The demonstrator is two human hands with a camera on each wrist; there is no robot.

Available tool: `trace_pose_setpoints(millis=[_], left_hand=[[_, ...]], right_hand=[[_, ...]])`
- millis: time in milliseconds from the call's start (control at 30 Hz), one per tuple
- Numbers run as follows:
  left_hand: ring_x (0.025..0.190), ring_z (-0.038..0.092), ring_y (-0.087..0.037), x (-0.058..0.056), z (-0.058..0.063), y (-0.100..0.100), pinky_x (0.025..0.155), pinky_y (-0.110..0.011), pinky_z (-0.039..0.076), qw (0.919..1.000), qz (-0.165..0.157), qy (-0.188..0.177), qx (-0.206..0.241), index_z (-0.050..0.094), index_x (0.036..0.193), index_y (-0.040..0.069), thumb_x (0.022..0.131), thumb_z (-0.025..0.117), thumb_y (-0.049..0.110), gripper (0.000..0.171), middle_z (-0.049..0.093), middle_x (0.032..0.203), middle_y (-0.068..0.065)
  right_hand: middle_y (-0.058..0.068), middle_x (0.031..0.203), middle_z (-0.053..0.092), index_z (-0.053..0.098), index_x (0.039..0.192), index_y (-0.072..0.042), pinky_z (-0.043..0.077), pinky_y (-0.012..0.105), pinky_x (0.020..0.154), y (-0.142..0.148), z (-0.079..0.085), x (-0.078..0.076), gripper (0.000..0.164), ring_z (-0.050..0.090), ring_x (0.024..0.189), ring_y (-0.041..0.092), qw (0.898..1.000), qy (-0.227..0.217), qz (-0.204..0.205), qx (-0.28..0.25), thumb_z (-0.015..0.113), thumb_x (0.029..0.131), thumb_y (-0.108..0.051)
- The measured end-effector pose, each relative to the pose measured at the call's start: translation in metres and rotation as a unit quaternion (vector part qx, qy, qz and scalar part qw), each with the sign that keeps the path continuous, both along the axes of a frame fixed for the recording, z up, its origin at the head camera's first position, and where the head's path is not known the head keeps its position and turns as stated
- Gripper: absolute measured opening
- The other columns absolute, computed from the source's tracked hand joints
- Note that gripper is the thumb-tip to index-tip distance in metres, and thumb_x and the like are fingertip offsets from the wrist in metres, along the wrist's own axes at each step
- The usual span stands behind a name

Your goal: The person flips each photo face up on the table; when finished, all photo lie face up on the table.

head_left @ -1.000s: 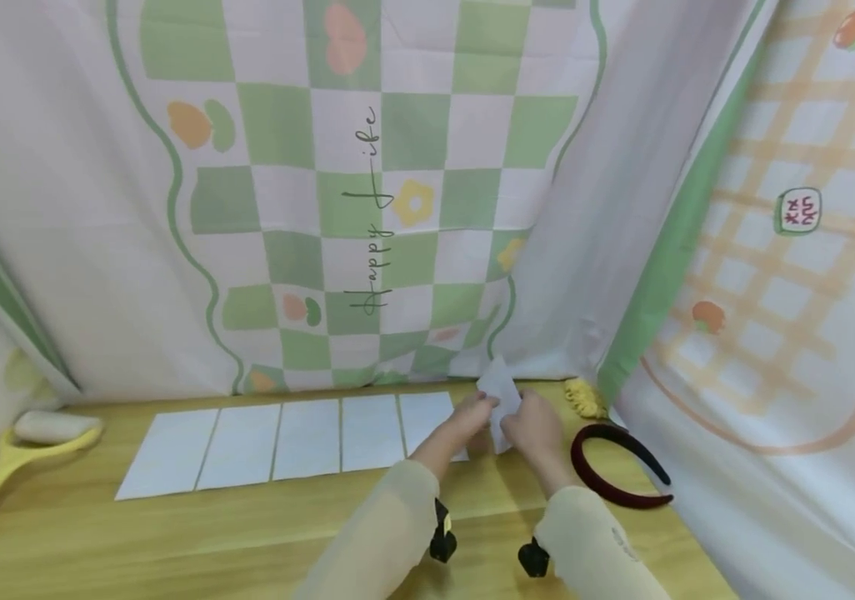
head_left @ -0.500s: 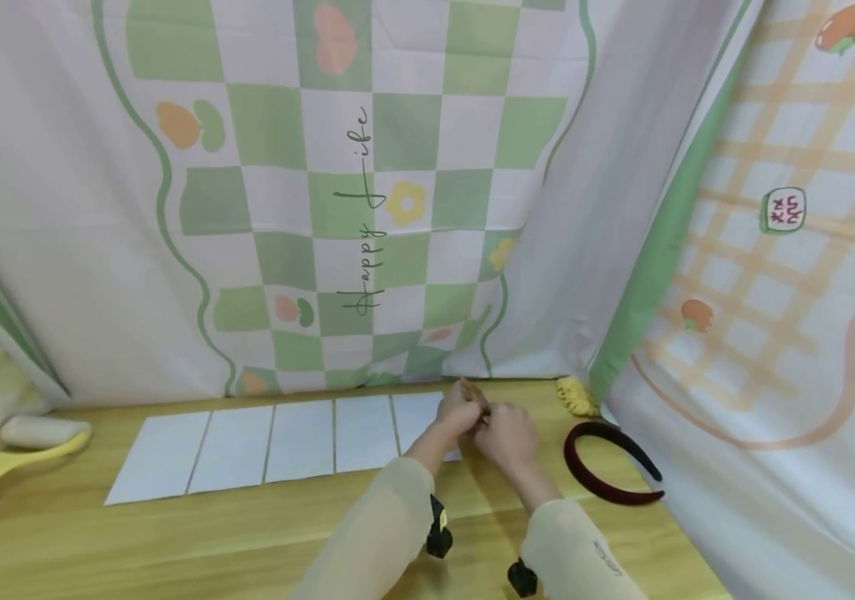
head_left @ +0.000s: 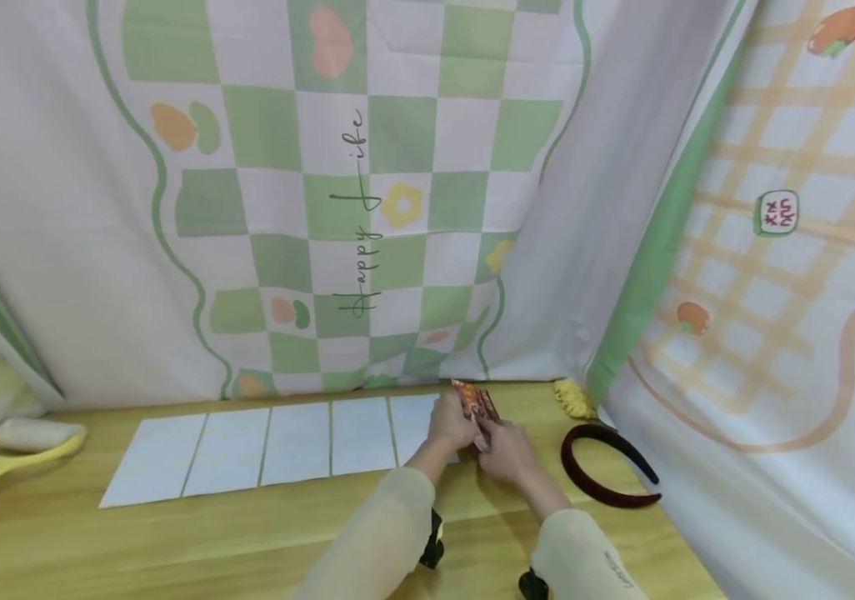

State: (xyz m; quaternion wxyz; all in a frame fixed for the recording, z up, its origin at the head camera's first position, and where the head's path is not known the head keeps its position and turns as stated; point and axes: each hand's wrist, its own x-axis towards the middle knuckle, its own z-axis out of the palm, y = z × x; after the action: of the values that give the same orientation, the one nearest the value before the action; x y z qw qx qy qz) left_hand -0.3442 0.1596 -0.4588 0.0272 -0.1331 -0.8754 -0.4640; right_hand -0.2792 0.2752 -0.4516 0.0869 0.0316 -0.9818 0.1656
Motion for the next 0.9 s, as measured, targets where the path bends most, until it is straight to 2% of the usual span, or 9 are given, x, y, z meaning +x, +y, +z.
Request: trace_pose_setpoints(millis=[100,167,233,300,367,433,600,667,900], left_hand=[[0.075,0.064,-0.025,0.000,-0.002,-0.001,0.064,-0.034,0.055,0.9975,-0.023,0.029,-0.061,0.069,0.084,0.000,0.079,0.070,0.003,0.006,0.070,0.086,-0.011],[0.094,0.070,-0.031,0.000,-0.004,-0.001,0.084,-0.040,0.060,0.9916,-0.041,0.053,-0.111,0.074,0.095,0.001,0.081,0.070,0.009,0.016,0.074,0.108,-0.018],[0.118,0.065,-0.036,0.001,-0.005,0.000,0.105,-0.044,0.055,0.9820,-0.055,0.068,-0.168,0.075,0.110,0.004,0.085,0.068,0.018,0.029,0.067,0.131,-0.021],[0.135,0.055,-0.039,0.003,-0.007,0.001,0.115,-0.048,0.048,0.9731,-0.068,0.065,-0.210,0.074,0.121,0.006,0.090,0.065,0.025,0.038,0.058,0.146,-0.023],[0.146,0.044,-0.040,0.004,-0.008,0.002,0.121,-0.050,0.042,0.9618,-0.081,0.051,-0.257,0.069,0.132,0.009,0.097,0.056,0.031,0.043,0.048,0.157,-0.023],[0.151,0.038,-0.039,0.005,-0.009,0.002,0.120,-0.052,0.041,0.9519,-0.087,0.044,-0.290,0.066,0.138,0.011,0.102,0.050,0.034,0.045,0.042,0.162,-0.022],[0.158,0.030,-0.034,0.008,-0.013,0.001,0.126,-0.052,0.034,0.9322,-0.098,0.029,-0.347,0.054,0.152,0.018,0.107,0.041,0.043,0.053,0.033,0.168,-0.018],[0.160,0.026,-0.033,0.008,-0.015,0.001,0.128,-0.053,0.030,0.9298,-0.104,0.017,-0.353,0.050,0.155,0.020,0.107,0.038,0.044,0.055,0.030,0.171,-0.016],[0.158,0.030,-0.030,0.011,-0.015,-0.004,0.128,-0.053,0.030,0.9355,-0.116,0.008,-0.334,0.049,0.155,0.026,0.108,0.036,0.043,0.052,0.034,0.171,-0.005]], right_hand=[[0.031,0.126,0.070,0.062,0.140,0.003,0.056,0.060,0.098,0.004,0.000,-0.001,0.057,0.068,0.112,0.050,1.000,-0.020,0.010,0.014,0.063,0.083,-0.005],[0.031,0.125,0.071,0.061,0.141,0.002,0.056,0.059,0.097,0.006,0.001,-0.002,0.059,0.068,0.111,0.051,0.999,-0.032,0.010,0.030,0.062,0.082,-0.006],[0.030,0.124,0.071,0.061,0.141,0.001,0.056,0.060,0.097,0.007,0.001,-0.002,0.057,0.068,0.110,0.051,0.998,-0.044,0.008,0.044,0.061,0.084,-0.008],[0.030,0.121,0.072,0.063,0.139,0.001,0.055,0.060,0.098,0.009,-0.001,-0.003,0.054,0.068,0.109,0.050,0.997,-0.054,0.001,0.060,0.061,0.087,-0.010],[0.029,0.121,0.072,0.063,0.138,0.000,0.054,0.060,0.099,0.010,-0.002,-0.004,0.052,0.068,0.110,0.050,0.995,-0.064,-0.002,0.072,0.060,0.088,-0.012],[0.029,0.123,0.072,0.063,0.139,-0.001,0.052,0.061,0.102,0.011,-0.004,-0.005,0.052,0.067,0.113,0.050,0.994,-0.075,-0.004,0.084,0.059,0.089,-0.014],[0.032,0.141,0.061,0.056,0.146,0.002,0.043,0.063,0.114,0.010,-0.004,-0.008,0.054,0.056,0.133,0.052,0.988,-0.119,-0.005,0.095,0.052,0.094,-0.016],[0.033,0.144,0.058,0.054,0.146,0.003,0.041,0.064,0.116,0.010,-0.003,-0.009,0.054,0.052,0.137,0.053,0.987,-0.134,-0.008,0.093,0.050,0.096,-0.017],[0.038,0.150,0.049,0.051,0.149,0.004,0.037,0.068,0.118,0.012,-0.001,-0.013,0.055,0.043,0.140,0.060,0.984,-0.160,-0.019,0.074,0.049,0.099,-0.020]])
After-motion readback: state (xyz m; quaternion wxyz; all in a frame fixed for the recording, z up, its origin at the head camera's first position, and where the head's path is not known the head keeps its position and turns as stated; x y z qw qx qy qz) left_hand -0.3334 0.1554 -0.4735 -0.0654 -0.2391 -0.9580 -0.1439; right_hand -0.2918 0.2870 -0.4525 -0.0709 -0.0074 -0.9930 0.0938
